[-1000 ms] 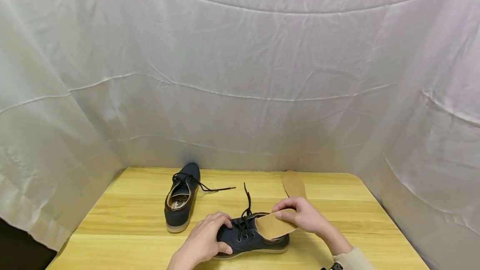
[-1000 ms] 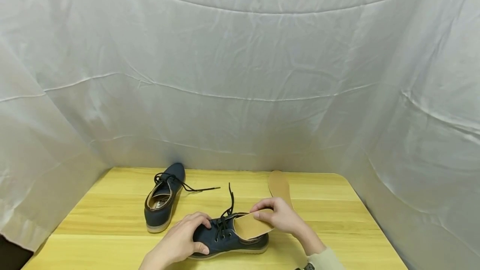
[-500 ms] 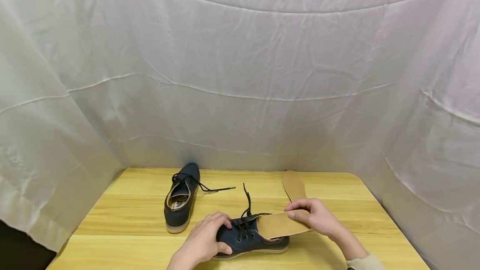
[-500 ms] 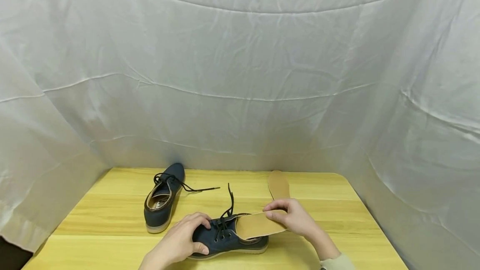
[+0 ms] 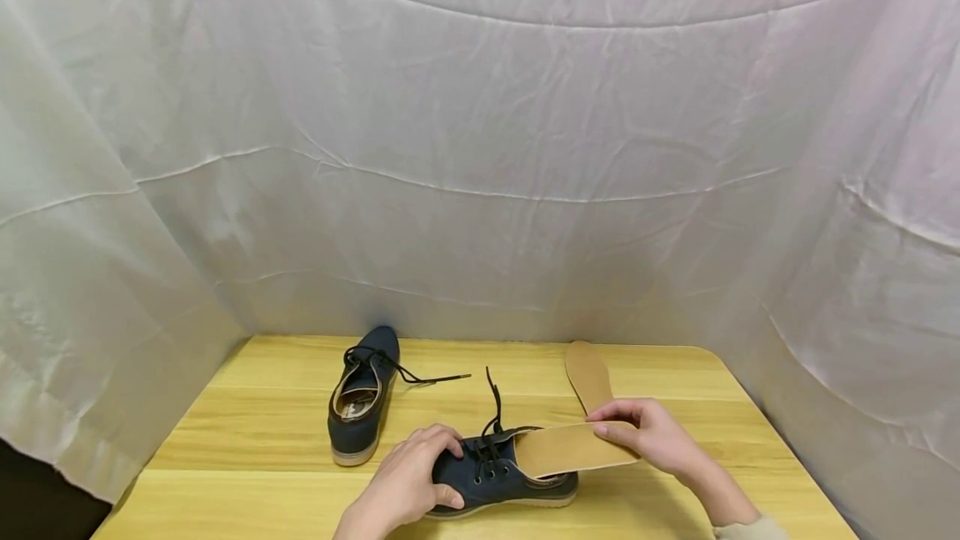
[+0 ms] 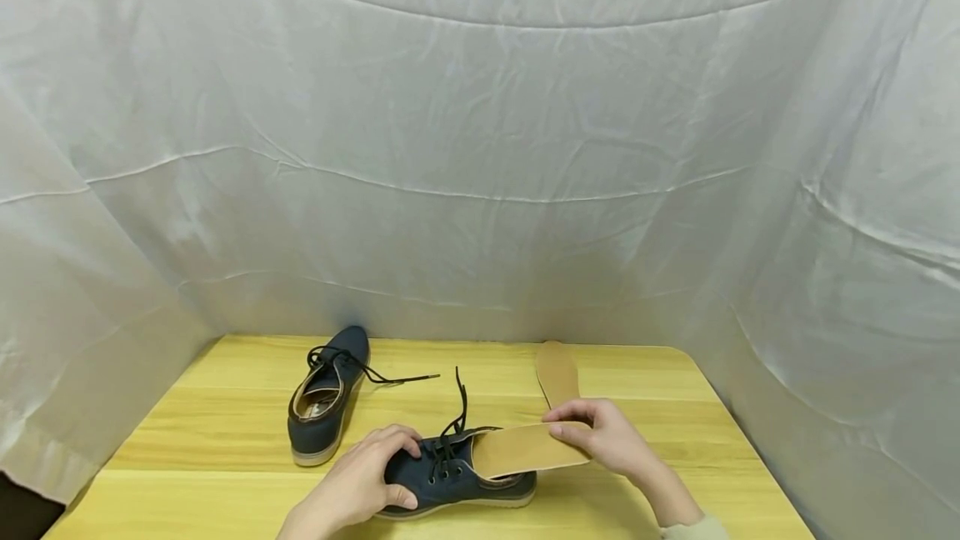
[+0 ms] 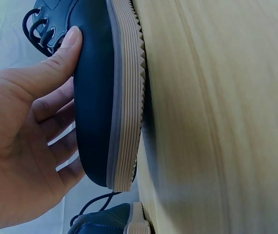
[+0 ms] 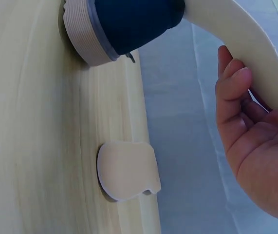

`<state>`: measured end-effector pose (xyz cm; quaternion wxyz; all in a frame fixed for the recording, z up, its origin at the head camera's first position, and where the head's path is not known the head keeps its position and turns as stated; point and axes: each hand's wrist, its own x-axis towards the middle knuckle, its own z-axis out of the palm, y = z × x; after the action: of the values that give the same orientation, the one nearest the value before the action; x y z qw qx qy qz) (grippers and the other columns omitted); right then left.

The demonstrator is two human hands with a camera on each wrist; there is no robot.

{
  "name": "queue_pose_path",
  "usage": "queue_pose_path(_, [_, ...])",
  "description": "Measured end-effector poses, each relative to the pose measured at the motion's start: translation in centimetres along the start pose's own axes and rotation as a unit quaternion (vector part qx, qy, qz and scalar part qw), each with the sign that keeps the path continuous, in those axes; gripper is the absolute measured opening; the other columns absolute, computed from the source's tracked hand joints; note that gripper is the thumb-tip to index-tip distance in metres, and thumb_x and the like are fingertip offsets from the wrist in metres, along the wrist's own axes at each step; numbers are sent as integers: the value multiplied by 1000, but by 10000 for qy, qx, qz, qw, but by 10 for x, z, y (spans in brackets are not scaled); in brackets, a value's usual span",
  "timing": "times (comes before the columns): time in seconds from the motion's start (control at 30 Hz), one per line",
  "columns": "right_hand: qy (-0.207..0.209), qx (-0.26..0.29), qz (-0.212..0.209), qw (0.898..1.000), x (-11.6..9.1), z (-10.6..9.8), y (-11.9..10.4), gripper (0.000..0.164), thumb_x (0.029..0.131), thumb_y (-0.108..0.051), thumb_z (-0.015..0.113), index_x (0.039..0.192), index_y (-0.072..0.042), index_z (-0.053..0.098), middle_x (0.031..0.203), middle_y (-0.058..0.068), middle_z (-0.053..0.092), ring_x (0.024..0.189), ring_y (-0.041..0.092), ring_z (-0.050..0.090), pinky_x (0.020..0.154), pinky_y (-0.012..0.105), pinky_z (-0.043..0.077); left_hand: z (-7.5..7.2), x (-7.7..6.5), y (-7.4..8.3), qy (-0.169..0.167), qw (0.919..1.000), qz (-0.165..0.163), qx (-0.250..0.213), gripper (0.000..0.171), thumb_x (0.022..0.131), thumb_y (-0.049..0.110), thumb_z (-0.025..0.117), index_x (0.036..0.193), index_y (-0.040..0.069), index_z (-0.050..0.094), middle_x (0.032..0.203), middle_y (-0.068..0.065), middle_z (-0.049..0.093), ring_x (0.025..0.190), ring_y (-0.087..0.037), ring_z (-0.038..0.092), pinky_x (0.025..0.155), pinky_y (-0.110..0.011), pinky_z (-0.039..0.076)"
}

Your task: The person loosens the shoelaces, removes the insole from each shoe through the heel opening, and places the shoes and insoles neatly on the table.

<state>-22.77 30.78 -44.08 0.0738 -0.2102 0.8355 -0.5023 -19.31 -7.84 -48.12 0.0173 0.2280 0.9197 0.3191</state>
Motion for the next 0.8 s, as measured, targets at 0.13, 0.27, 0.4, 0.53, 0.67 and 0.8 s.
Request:
queue_pose_path(0.13, [33,13,-39,10000,-3,-4,1,23,101,-15,70,116,2,74,112,18,72,87,3,62,71,22,54,0,0,0,2,10000,3,30,45,73,39,93,107,25,68,131,7,64,122,-27,60,97,-56,48])
queue_pose_path(0.27, [83,60,43,9999,-6,-6,1,24,101,-15,69,116,2,74,118,20,71,90,3,63,74,23,55,0,0,1,1,10000,15,48,45,73,39,93,107,25,68,131,7,64,122,-27,60,98,-55,49])
queue_pose_path(0.4, [60,93,77,9999,-8,-9,0,24,101,-14,69,117,4,73,109,15,72,80,3,59,66,22,52,0,1,0,4,10000,34,57,45,73,40,93,107,25,69,131,6,64,122,-27,60,98,-55,49])
queue_pose_path(0.53, [-46,-234,-284,9993,-10,-10,0,21,102,-13,67,117,2,72,101,9,71,71,1,55,59,22,50,0,1,0,-6,10000,54,55,45,73,41,93,107,25,68,131,6,64,122,-27,60,98,-54,49])
queue_pose_path(0.67, [-112,-1002,-1132,9884,-12,-6,-2,20,104,-12,64,121,-5,72,114,13,72,87,5,65,69,25,56,1,1,-1,-33,10000,52,32,45,74,41,92,108,25,68,131,6,64,121,-27,60,98,-54,49])
queue_pose_path(0.8, [212,-2347,-2073,9495,-14,0,-8,26,100,-12,70,126,-17,72,121,0,72,108,12,68,87,28,57,1,1,-1,-48,10000,11,5,44,75,41,92,108,26,68,131,6,64,122,-27,60,99,-54,49])
